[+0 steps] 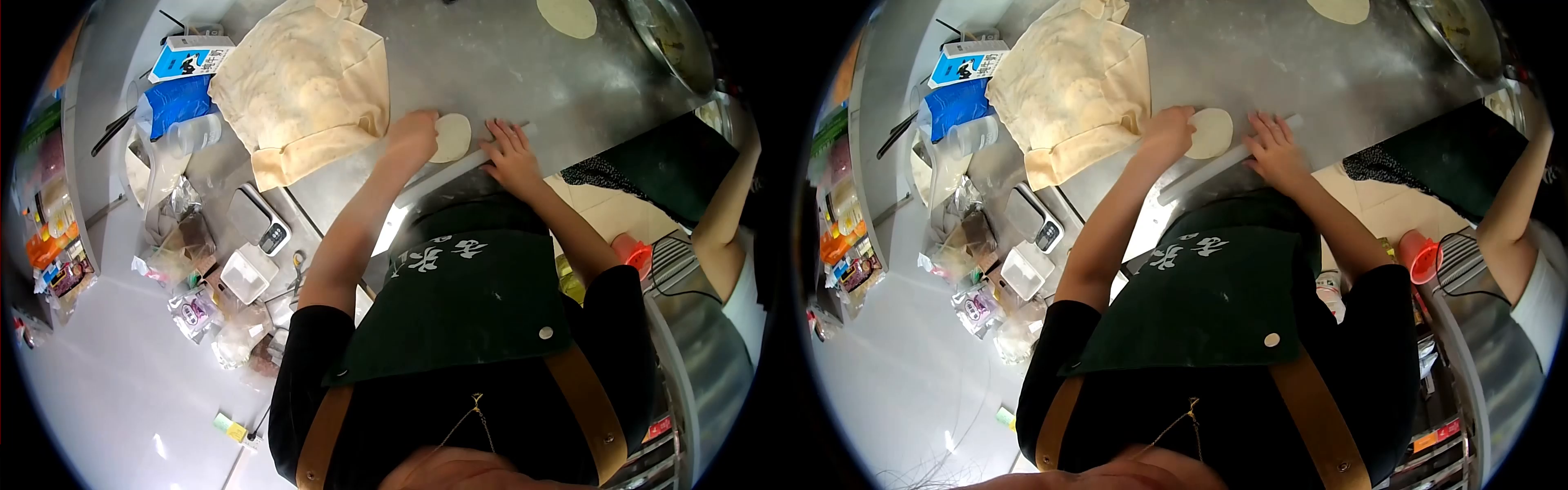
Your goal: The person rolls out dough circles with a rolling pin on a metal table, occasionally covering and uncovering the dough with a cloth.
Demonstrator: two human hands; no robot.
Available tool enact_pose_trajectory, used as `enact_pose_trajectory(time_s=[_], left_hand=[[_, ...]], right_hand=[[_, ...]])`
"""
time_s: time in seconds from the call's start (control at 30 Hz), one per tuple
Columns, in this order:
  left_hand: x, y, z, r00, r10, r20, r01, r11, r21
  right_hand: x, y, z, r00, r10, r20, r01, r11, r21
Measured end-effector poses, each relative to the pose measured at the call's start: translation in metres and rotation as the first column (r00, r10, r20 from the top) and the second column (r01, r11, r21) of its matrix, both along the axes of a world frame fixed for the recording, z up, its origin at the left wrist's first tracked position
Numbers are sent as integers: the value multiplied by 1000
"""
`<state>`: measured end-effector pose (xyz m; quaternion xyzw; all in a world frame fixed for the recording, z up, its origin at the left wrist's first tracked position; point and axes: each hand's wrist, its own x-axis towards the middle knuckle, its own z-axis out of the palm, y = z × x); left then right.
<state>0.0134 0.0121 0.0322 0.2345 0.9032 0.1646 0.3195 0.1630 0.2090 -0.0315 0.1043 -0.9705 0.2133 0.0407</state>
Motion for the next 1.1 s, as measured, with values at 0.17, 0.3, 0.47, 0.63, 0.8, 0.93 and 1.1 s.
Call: enact_pose_trajectory(time_s=[0.17, 0.3, 0.47, 0.63, 0.8, 0.93, 1.1], left_hand=[[2, -20, -4, 996, 68, 55, -69, 997, 30], [-3, -38, -30, 998, 18, 64, -17, 1000, -20], [-6, -38, -25, 998, 1, 63, 0, 1000, -4], [-10, -35, -32, 978, 116, 171, -142, 979, 147], [-17, -25, -38, 973, 124, 196, -160, 970, 181], [-17, -22, -33, 988, 78, 134, -95, 988, 118], [1, -16, -28, 999, -31, -10, 30, 999, -21]], right_hand=[[0, 21, 9, 992, 126, 25, -126, 992, -25], [-33, 16, 23, 984, 180, 22, -178, 983, -48], [-61, -11, 5, 999, -18, -34, 17, 999, -30], [-36, -27, -5, 974, -191, -123, 197, 980, 35], [-61, -31, -10, 977, -208, -41, 211, 971, 108], [-80, -38, -6, 967, -244, -75, 250, 966, 71], [-16, -14, -6, 997, -68, -45, 67, 997, -27]])
